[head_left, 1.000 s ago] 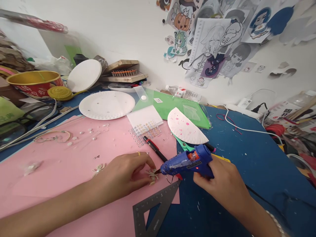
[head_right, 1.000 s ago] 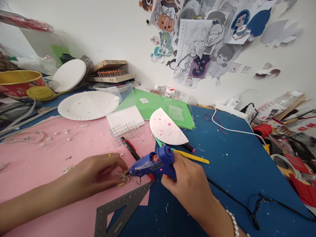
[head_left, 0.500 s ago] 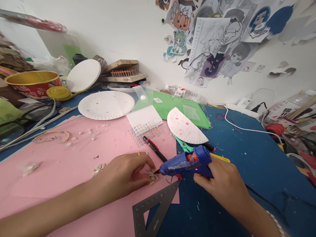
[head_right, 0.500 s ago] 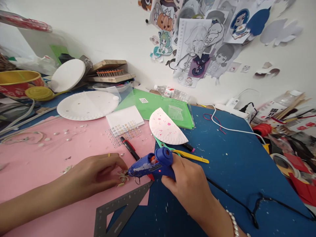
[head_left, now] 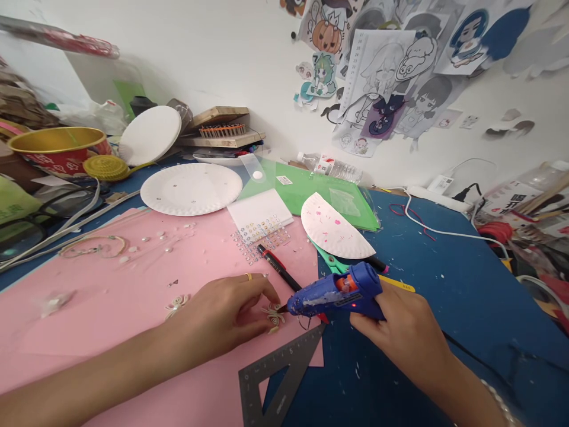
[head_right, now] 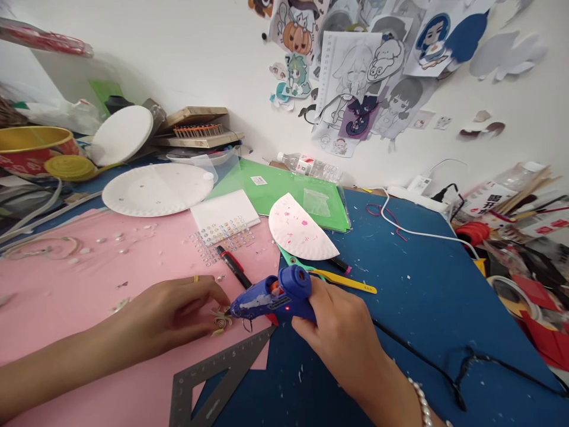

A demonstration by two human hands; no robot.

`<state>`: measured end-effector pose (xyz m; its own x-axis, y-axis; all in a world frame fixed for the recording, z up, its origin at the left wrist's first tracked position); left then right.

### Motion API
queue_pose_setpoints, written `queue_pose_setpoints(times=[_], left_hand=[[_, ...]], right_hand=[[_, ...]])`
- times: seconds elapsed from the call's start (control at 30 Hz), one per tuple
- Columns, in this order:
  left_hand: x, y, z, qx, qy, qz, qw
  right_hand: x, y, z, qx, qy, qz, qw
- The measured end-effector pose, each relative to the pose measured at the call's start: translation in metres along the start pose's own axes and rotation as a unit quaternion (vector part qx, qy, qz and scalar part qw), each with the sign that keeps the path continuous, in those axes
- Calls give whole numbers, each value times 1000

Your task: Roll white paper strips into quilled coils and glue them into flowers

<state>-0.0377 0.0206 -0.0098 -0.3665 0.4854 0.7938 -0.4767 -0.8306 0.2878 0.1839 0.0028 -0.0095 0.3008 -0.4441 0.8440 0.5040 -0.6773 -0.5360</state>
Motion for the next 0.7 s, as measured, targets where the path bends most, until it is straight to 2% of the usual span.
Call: queue_pose_setpoints(times=[0.27, 0.47, 0.7], left_hand=[[-4, 0, 0, -3, -4, 46, 999], [-1, 0, 0, -5, 8, 12, 1000], [1, 0, 0, -7, 7, 8, 1000]], right_hand=[[2, -2, -2, -5, -3, 0, 1000], [4, -3, -2, 9, -2, 5, 1000], [4, -5, -2, 12, -7, 4, 1000]])
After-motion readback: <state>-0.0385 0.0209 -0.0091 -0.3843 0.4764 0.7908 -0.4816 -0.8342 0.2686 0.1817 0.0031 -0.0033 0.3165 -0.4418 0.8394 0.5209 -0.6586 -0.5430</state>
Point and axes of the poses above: each hand's wrist, its own y-axis away from the middle knuckle, its own x-axis out of the back of the hand, z = x × y, the point moved 2 cm from there along -y, towards the middle knuckle, and after that the axes turned 3 degrees about x, right-handed, at the moved point
